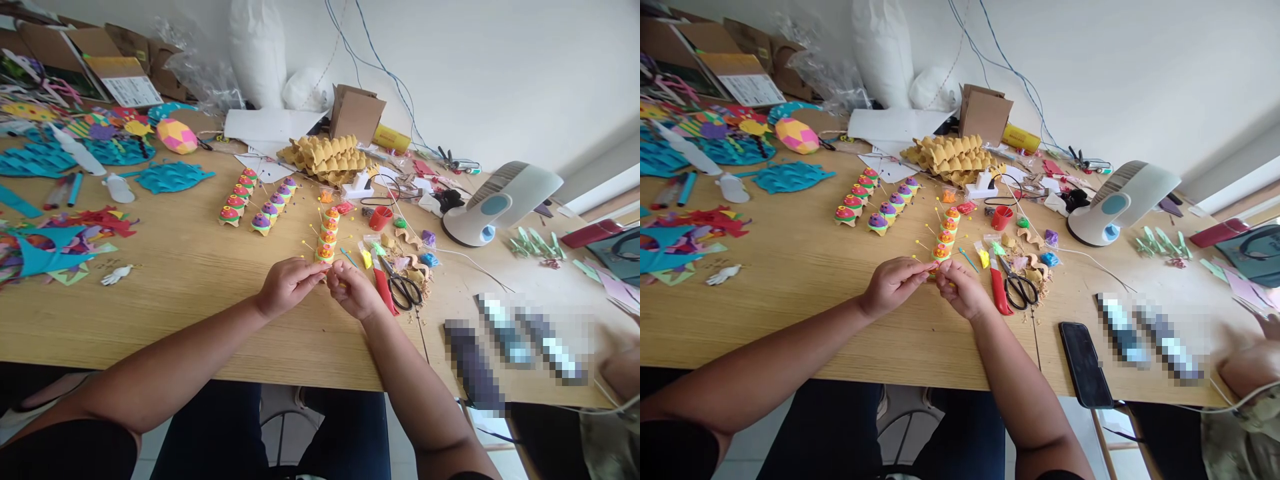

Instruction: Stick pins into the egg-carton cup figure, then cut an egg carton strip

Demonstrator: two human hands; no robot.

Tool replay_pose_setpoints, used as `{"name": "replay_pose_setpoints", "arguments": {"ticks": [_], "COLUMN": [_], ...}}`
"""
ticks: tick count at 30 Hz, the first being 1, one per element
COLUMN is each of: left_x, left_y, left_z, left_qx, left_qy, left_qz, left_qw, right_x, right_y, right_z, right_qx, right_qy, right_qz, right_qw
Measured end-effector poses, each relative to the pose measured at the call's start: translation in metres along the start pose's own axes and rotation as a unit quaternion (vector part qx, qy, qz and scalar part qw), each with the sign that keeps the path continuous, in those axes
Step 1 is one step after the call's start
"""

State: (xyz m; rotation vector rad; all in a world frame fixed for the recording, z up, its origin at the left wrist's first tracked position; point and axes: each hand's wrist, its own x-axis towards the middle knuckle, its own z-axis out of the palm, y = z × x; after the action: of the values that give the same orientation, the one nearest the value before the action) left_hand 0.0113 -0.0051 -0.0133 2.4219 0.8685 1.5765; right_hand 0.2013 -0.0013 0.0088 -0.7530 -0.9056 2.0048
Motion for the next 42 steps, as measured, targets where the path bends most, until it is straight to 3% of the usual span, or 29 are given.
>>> {"name": "replay_pose_setpoints", "arguments": {"ticks": [6,11,20,33,42], "left_x": [-0.0008,-0.0012,-0.0016,-0.0023,0.0004], "left_y": [0.0,0.0008,0.0026,0.0053,0.0088], "left_z": [0.0,-0.0006,-0.0028,-0.0032,-0.0039], "left_qx": [0.001,-0.008,-0.014,-0.022,-0.021], "left_qy": [-0.014,-0.006,0.015,-0.033,-0.039], "left_qz": [-0.004,-0.028,-0.066,-0.075,-0.071], "left_qw": [1.0,1.0,0.998,0.996,0.997], "right_x": [0.0005,-0.0004,-0.0003,-0.0021,-0.0012], "right_y": [-0.0003,0.0028,-0.0008,-0.0026,-0.0067], "right_z": [-0.0017,-0.0028,-0.004,-0.0025,-0.0038], "right_qx": [-0.029,-0.073,-0.047,-0.061,-0.069], "right_qy": [-0.03,-0.017,-0.022,-0.006,0.028], "right_qz": [-0.002,-0.024,-0.041,-0.105,-0.1], "right_qw": [0.999,0.997,0.998,0.993,0.992]}}
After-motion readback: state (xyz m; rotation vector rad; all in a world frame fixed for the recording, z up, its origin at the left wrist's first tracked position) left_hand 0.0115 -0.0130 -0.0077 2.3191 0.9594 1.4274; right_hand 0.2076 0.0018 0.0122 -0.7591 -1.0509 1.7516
